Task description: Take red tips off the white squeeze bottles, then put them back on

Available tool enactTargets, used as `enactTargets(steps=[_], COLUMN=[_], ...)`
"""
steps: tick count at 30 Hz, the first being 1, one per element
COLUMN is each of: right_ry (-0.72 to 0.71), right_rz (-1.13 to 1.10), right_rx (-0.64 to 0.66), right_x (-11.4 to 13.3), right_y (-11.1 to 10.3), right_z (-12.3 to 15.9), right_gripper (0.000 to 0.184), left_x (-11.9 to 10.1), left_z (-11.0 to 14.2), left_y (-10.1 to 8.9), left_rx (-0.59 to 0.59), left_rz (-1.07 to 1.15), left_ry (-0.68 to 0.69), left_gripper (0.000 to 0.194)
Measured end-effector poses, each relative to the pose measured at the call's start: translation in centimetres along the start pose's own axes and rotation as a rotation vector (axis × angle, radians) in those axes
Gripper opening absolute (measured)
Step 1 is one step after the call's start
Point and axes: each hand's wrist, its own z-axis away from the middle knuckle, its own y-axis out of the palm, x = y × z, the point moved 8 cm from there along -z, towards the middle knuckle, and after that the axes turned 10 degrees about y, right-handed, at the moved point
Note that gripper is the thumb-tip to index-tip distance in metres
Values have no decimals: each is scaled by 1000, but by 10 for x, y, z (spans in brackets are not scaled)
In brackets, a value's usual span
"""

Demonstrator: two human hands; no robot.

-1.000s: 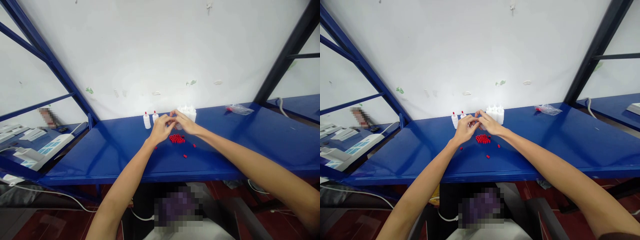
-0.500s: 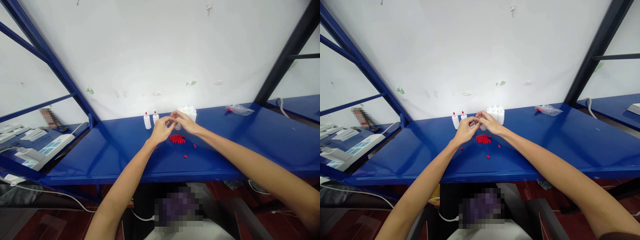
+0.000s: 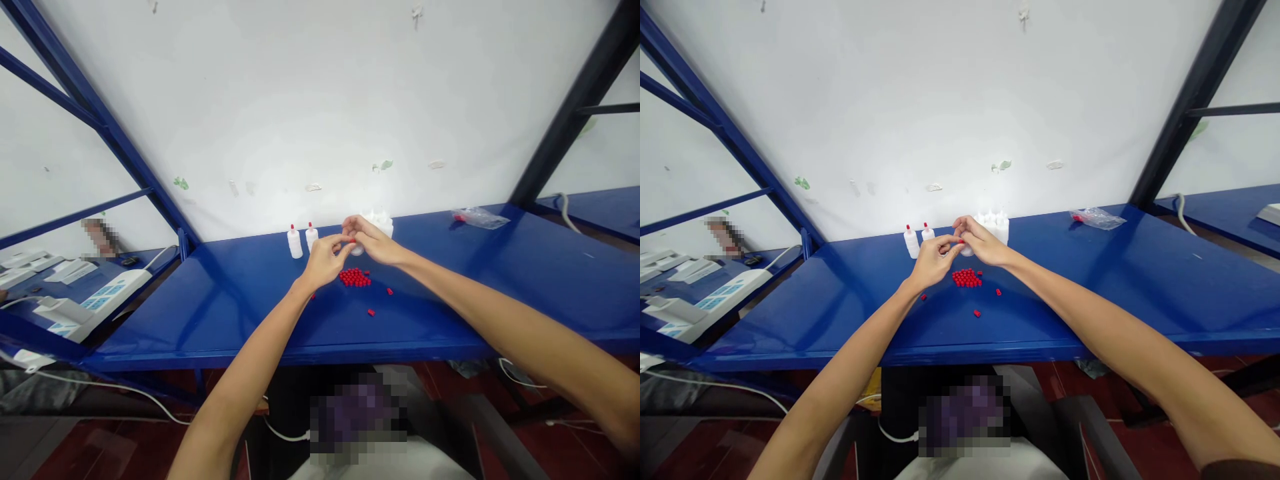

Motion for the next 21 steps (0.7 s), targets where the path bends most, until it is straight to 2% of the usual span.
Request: enactTargets(steps=[4,8,11,16,21], right_ry=[72,132,153,120,93], right_rz=[-77,-322,-421,-360,-246], right_rx=[-30,51,83,31,95], right_x=[-8,-10,-9,-8,-4], right_y=[2,15,19,9,7], right_z=[-4,-4,-4,-3,-2], right_gripper=[19,21,23,41,46], left_x=[-1,8,15,22,28], left_z=[0,4,6,6,5], left_y=[-2,-2,-4,-6,-11], left_rx=[-32,-32,-62,-97,-165], left_rz=[-49,-70,-62,16,187], left_ry=[52,46,31,-26,-82], left_gripper=[18,22,25,25,26])
